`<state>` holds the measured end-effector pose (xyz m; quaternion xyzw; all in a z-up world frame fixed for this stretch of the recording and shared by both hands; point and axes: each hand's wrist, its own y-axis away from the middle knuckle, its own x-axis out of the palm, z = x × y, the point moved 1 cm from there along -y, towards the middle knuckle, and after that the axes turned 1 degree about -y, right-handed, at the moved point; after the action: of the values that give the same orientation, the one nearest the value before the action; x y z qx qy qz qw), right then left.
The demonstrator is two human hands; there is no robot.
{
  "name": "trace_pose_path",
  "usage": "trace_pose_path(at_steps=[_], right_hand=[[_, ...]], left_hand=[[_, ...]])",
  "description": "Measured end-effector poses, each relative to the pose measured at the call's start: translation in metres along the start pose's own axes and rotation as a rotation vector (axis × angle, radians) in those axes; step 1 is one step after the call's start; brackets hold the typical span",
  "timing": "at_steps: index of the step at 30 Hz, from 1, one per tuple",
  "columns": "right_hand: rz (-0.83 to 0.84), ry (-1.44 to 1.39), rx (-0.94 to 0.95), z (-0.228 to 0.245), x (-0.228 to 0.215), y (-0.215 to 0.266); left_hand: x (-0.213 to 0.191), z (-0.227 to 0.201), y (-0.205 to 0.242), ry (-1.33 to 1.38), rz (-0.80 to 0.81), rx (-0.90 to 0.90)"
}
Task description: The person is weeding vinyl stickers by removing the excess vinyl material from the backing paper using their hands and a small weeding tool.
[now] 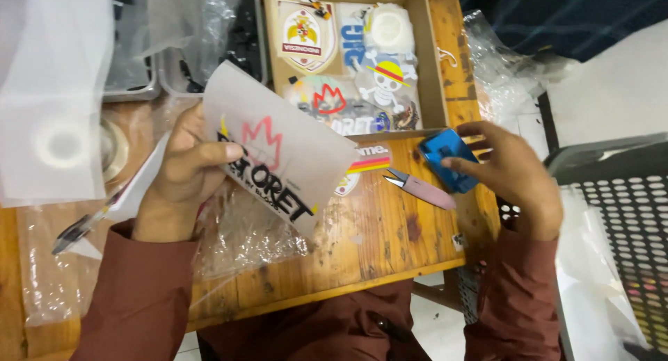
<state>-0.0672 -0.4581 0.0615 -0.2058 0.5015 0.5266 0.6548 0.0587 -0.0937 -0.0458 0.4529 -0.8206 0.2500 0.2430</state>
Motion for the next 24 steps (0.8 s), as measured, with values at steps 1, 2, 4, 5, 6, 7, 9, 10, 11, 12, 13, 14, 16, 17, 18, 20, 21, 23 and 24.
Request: trace_pose_path(at_steps=[1,2,4,5,6,7,9,10,11,12,13,14,16,17,18,20,21,23,24], right_hand=[[0.045,0.052,0.053,0.000,0.004,0.001],[0.040,0.051,0.062,-0.008,0.007,0.002],[-0.020,0.068,0.089,-0.021,0.011,0.002],[-0.024,0.069,0.091,-0.032,0.011,-0.001],[-0.059,0.105,0.106,-0.042,0.011,-0.004],[-0.093,0.140,0.118,-0.052,0.011,-0.008],[-0.135,0.188,0.123,-0.072,0.014,-0.023],[-0.174,0.236,0.127,-0.082,0.017,-0.031],[-0.174,0.236,0.130,-0.074,0.017,-0.035],[-0.203,0.173,0.098,-0.065,0.017,-0.039],[-0.236,0.112,0.062,-0.056,0.016,-0.045],[-0.237,0.112,0.062,-0.060,0.017,-0.055],[-0.259,0.143,0.008,-0.065,0.022,-0.078],[-0.254,0.143,0.000,-0.069,0.022,-0.086],[-0.271,0.143,-0.025,-0.072,0.021,-0.093],[-0.281,0.139,-0.063,-0.076,0.023,-0.107],[-0.278,0.141,-0.070,-0.078,0.024,-0.111],[-0.269,0.143,-0.086,-0.071,0.017,-0.108],[-0.239,0.096,-0.088,-0.062,0.011,-0.102]], left_hand=[[-0.001,0.003,0.000,0.005,-0.003,-0.005],[-0.001,0.005,0.000,0.009,0.005,-0.011],[-0.002,0.006,-0.001,-0.005,0.006,0.004],[-0.002,0.007,0.000,-0.002,0.011,0.005],[-0.003,0.008,0.001,0.002,0.003,0.004],[-0.004,0.008,0.002,0.004,-0.007,0.005],[-0.006,0.008,-0.002,0.000,0.003,0.005],[-0.007,0.008,-0.002,-0.004,0.011,0.004],[-0.006,0.008,-0.002,-0.003,0.012,0.001],[-0.005,0.007,-0.001,-0.008,0.010,-0.001],[-0.004,0.006,-0.002,-0.013,0.008,0.002],[-0.005,0.007,-0.002,-0.013,0.009,0.003],[-0.008,0.006,-0.001,0.005,0.005,0.009],[-0.009,0.007,-0.001,0.002,-0.003,0.013],[-0.010,0.009,-0.001,0.031,-0.005,0.024],[-0.013,0.009,-0.001,0.052,-0.020,0.041],[-0.013,0.010,-0.002,0.074,-0.015,0.048],[-0.006,0.002,-0.001,0.093,-0.019,0.061],[0.002,-0.005,0.000,0.065,0.008,0.024]])
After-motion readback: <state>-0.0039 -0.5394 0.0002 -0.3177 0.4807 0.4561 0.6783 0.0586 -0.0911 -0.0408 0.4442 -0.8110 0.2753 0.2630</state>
